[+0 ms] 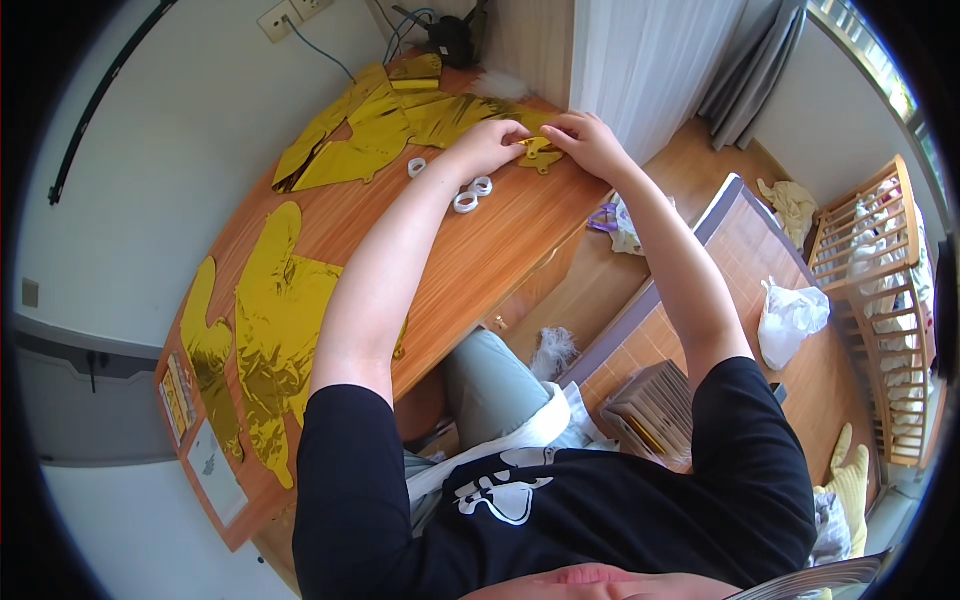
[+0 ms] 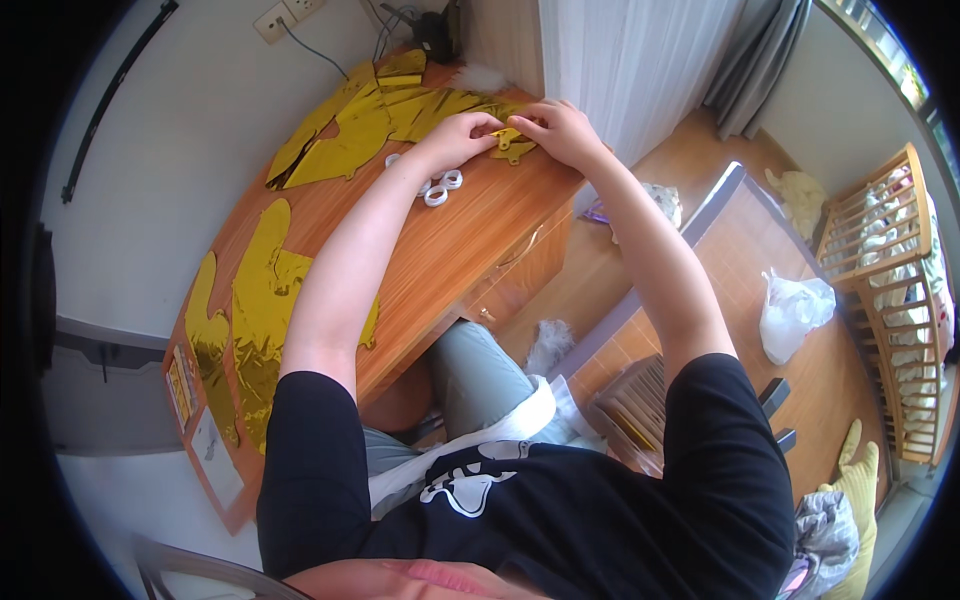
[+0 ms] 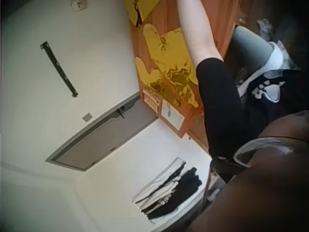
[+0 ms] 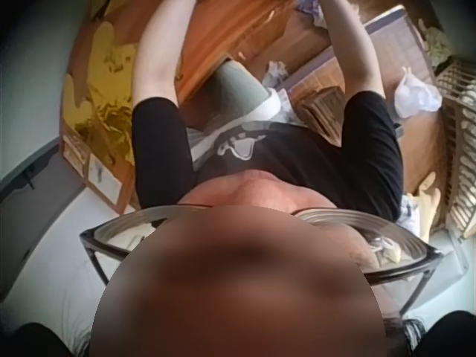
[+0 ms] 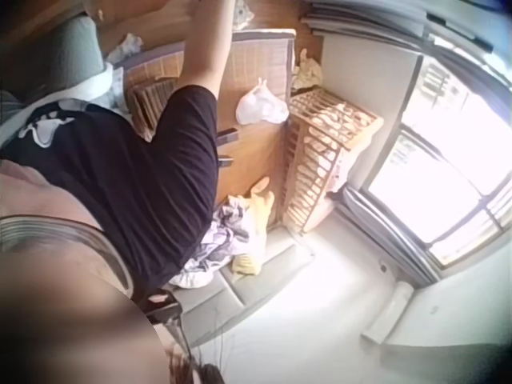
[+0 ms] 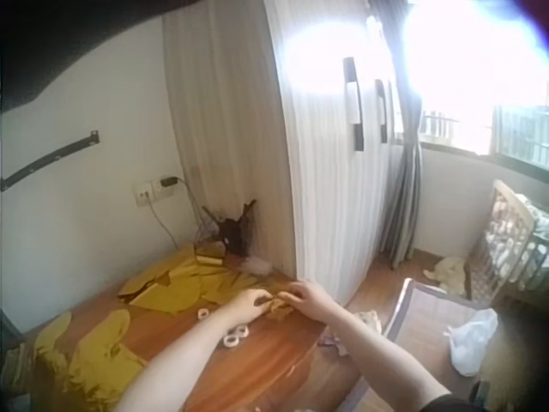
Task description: Folding gold foil balloons into squares on a desk.
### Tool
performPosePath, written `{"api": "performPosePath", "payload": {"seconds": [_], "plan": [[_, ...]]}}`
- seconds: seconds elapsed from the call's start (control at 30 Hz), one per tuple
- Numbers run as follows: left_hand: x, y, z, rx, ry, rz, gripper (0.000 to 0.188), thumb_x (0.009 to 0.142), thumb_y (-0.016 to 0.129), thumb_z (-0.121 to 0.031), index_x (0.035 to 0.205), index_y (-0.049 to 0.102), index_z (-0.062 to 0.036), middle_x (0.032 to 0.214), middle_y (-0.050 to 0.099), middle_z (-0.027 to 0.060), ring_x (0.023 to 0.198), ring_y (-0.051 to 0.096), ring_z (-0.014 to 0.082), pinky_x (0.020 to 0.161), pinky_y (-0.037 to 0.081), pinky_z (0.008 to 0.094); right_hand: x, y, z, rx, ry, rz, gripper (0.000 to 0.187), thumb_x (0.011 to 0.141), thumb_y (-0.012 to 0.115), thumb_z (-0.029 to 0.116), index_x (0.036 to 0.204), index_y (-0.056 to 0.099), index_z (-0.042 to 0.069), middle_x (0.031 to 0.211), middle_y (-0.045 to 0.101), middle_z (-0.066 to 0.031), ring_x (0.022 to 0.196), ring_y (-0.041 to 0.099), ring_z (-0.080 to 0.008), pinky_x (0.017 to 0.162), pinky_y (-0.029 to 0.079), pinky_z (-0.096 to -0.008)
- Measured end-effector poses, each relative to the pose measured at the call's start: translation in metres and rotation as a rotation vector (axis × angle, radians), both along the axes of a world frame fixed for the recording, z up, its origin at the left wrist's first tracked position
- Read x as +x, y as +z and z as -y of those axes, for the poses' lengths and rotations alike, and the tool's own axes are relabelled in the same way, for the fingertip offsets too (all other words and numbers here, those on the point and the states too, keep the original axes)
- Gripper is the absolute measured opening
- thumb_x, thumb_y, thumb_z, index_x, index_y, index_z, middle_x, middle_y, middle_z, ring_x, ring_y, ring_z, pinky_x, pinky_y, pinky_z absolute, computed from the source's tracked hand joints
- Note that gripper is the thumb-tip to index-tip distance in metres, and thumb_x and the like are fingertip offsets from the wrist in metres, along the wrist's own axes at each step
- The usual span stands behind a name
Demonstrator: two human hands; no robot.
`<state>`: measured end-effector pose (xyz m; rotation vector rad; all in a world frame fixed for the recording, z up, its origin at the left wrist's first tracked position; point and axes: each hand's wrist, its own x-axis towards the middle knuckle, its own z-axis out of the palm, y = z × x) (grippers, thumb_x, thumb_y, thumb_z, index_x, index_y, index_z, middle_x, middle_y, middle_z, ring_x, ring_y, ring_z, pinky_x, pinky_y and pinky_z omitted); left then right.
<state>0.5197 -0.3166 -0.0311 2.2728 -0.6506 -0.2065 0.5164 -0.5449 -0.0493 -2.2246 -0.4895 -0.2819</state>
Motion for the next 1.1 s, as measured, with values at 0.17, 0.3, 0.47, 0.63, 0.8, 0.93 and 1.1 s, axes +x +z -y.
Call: {"api": "performPosePath", "payload": {"seconds": [0.17,0.3,0.47,0.63,0.8,0.93,1.1], "plan": [[0.008,0.005,0.004,0.093,0.078,-0.001,0.029,0.104,0.059,-0.024,0.119,0.066,0.0,0.104,0.072,0.0078,0.089,0.064,0.0175,0.083,0.051,0.0326,-0.009,-0.004,0.015,0.071,-0.008,0.263,0.025,0.089,0.076,0.039,0.094,0.081,0.015,0.143,0.06,-0.0064,0.134,0.047,-0.0314,0.112,0.038,-0.045],[0.014,0.002,0.001,0.034,0.115,-0.035,0.032,0.106,0.055,-0.03,0.117,0.066,-0.0023,0.097,0.071,0.0139,0.088,0.065,0.0241,0.081,0.05,0.0375,-0.016,0.002,0.006,-0.169,0.106,0.199,0.026,0.083,0.08,0.043,0.098,0.083,0.021,0.155,0.051,-0.004,0.143,0.037,-0.0326,0.119,0.027,-0.0492],[0.019,0.002,0.001,0.056,0.09,-0.074,0.033,0.107,0.053,-0.03,0.116,0.065,-0.0011,0.098,0.071,0.0128,0.089,0.065,0.0229,0.081,0.05,0.0368,-0.016,0.004,0.006,-0.257,0.119,0.121,0.031,0.079,0.082,0.048,0.099,0.085,0.025,0.157,0.051,-0.0044,0.146,0.035,-0.0322,0.12,0.027,-0.0489],[0.02,0.002,-0.001,0.094,0.076,-0.195,0.032,0.11,0.051,-0.029,0.116,0.064,0.0,0.098,0.068,0.0021,0.089,0.056,0.0094,0.084,0.048,0.0288,-0.013,0.002,0.005,-0.229,0.131,0.072,0.026,0.083,0.081,0.039,0.098,0.084,0.019,0.154,0.054,-0.0071,0.145,0.038,-0.0345,0.119,0.032,-0.0459],[0.019,0.007,-0.002,0.035,0.051,-0.244,0.034,0.108,0.053,-0.032,0.116,0.065,-0.0014,0.097,0.07,0.0054,0.089,0.06,0.0136,0.082,0.048,0.0325,0.008,-0.004,0.0,-0.155,0.041,0.037,0.032,0.084,0.078,0.049,0.096,0.084,0.019,0.148,0.06,-0.0043,0.142,0.042,-0.0322,0.118,0.034,-0.0451],[0.013,0.011,0.003,-0.092,0.019,-0.368,0.027,0.108,0.056,-0.03,0.112,0.065,-0.0047,0.097,0.064,-0.0028,0.09,0.052,0.0062,0.082,0.045,0.0252,0.02,-0.003,-0.004,-0.192,0.007,0.094,0.035,0.087,0.077,0.047,0.095,0.083,0.013,0.14,0.065,-0.0041,0.133,0.049,-0.0319,0.114,0.039,-0.0448],[0.016,0.015,-0.005,-0.01,0.0,-0.298,0.026,0.103,0.064,-0.026,0.114,0.066,-0.0021,0.097,0.068,0.0022,0.086,0.056,0.0113,0.081,0.047,0.0295,0.019,-0.004,-0.004,-0.088,0.054,0.071,0.033,0.088,0.077,0.043,0.097,0.083,0.012,0.139,0.065,-0.0042,0.133,0.048,-0.034,0.112,0.041,-0.0451]]}}
